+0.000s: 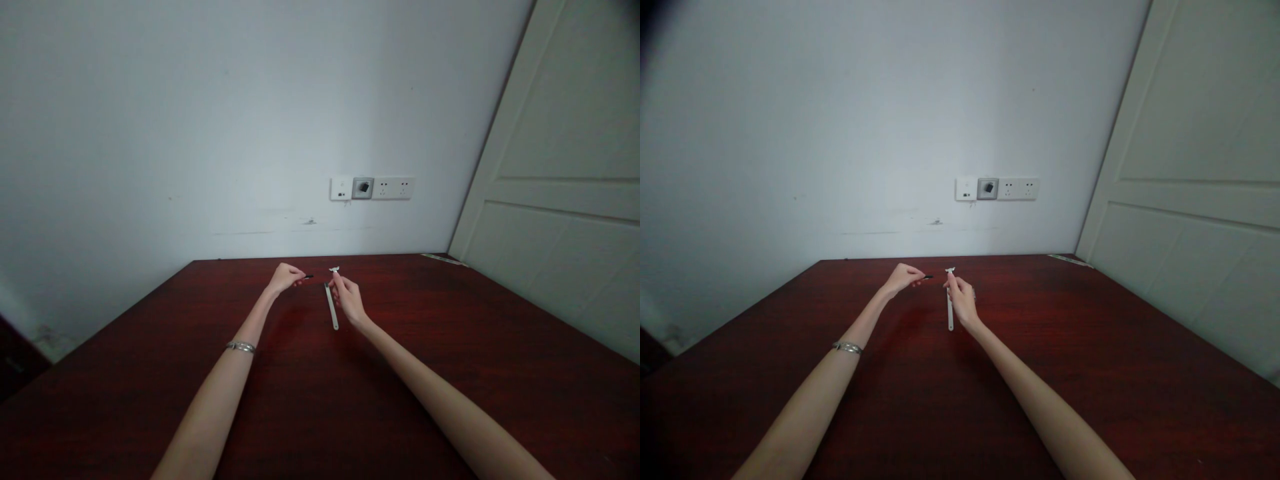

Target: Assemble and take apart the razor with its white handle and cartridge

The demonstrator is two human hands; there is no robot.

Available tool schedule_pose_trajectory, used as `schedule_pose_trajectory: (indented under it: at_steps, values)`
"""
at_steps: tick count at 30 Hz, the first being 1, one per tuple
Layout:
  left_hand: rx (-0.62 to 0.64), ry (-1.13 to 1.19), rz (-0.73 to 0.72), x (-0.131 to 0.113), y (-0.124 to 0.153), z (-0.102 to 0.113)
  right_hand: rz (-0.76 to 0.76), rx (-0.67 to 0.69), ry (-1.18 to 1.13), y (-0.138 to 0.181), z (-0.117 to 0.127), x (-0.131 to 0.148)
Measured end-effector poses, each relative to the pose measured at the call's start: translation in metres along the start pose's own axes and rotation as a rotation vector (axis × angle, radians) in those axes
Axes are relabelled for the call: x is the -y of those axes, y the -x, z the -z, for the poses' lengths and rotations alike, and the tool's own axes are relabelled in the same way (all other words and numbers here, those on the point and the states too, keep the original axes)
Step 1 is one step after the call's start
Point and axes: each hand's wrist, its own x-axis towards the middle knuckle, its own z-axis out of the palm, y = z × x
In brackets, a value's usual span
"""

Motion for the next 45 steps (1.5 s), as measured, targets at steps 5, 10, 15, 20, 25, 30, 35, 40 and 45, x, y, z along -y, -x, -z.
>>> schedule_pose_trajectory:
  at_steps: [5, 10, 15, 20, 25, 30, 35, 40, 45]
  values:
    - [-0.007, -0.267, -0.095, 0.018, -0.002, -0.005, 0.134, -0.034, -0.004, -0.003, 0.002, -0.003]
    - [0.033, -0.216, -0.093, 0.030, -0.003, -0.013, 0.110, -0.020, -0.044, -0.003, 0.005, -0.003]
    - [0.092, -0.196, -0.065, 0.038, -0.004, -0.016, 0.092, -0.007, -0.059, -0.003, 0.004, -0.002]
    - [0.097, -0.262, -0.085, 0.038, -0.004, -0.015, 0.088, 0.008, -0.062, -0.003, 0.004, -0.003]
    - [0.098, -0.354, -0.117, 0.039, -0.005, -0.015, 0.095, 0.013, -0.059, -0.005, 0.005, -0.006]
    - [0.070, -0.340, -0.159, 0.034, -0.009, -0.008, 0.067, 0.028, -0.130, -0.011, 0.005, -0.007]
    - [0.345, -0.290, -0.033, 0.009, -0.002, 0.005, 0.125, 0.006, -0.133, -0.013, 0.007, -0.003]
    - [0.762, -0.222, 0.150, -0.011, 0.011, 0.007, 0.217, -0.048, -0.005, -0.013, 0.009, -0.002]
    - [0.849, -0.047, 0.150, -0.018, 0.019, -0.008, 0.261, -0.062, 0.053, -0.015, 0.010, -0.007]
